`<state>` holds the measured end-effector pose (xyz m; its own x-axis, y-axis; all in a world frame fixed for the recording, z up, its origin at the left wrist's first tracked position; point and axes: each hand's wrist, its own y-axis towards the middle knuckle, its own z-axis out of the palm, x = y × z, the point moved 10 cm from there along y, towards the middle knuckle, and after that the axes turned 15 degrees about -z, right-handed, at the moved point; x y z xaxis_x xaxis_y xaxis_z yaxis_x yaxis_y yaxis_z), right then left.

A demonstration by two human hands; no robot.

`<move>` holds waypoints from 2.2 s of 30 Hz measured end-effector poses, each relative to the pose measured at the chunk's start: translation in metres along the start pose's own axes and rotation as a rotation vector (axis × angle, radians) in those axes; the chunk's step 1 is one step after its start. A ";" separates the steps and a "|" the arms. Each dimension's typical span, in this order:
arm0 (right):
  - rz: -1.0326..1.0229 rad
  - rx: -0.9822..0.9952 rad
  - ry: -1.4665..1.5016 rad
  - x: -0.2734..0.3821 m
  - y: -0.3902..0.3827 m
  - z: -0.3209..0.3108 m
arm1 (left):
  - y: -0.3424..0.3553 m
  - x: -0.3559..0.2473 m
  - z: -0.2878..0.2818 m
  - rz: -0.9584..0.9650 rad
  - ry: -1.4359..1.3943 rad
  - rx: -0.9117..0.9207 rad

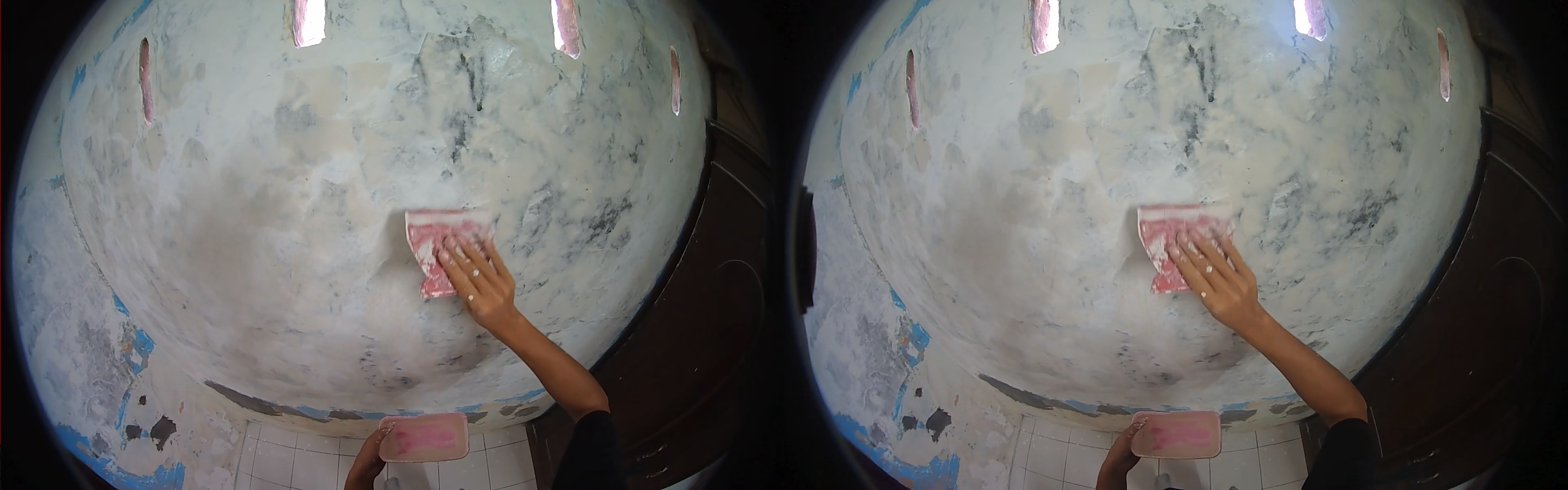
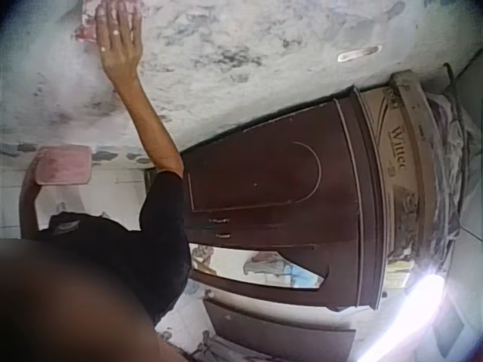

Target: The person patches a damaged wall by applying putty from a plastic container to the wall with a putty knife.

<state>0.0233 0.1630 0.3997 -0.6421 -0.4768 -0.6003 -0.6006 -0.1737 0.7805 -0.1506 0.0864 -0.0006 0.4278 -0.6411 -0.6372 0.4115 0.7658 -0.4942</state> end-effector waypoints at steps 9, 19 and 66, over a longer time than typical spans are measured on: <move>0.008 0.105 -0.055 -0.007 0.055 0.043 | 0.001 -0.005 -0.008 0.076 0.066 -0.012; 0.098 0.023 0.308 0.023 0.039 -0.014 | -0.015 0.000 -0.015 0.050 -0.013 -0.011; 0.097 0.027 0.043 0.046 -0.009 0.042 | -0.011 0.000 -0.049 -0.003 -0.018 -0.066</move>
<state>-0.0206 0.1785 0.3579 -0.6773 -0.5268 -0.5135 -0.5493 -0.1022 0.8294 -0.1945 0.0807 -0.0236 0.4409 -0.6440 -0.6252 0.3592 0.7650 -0.5346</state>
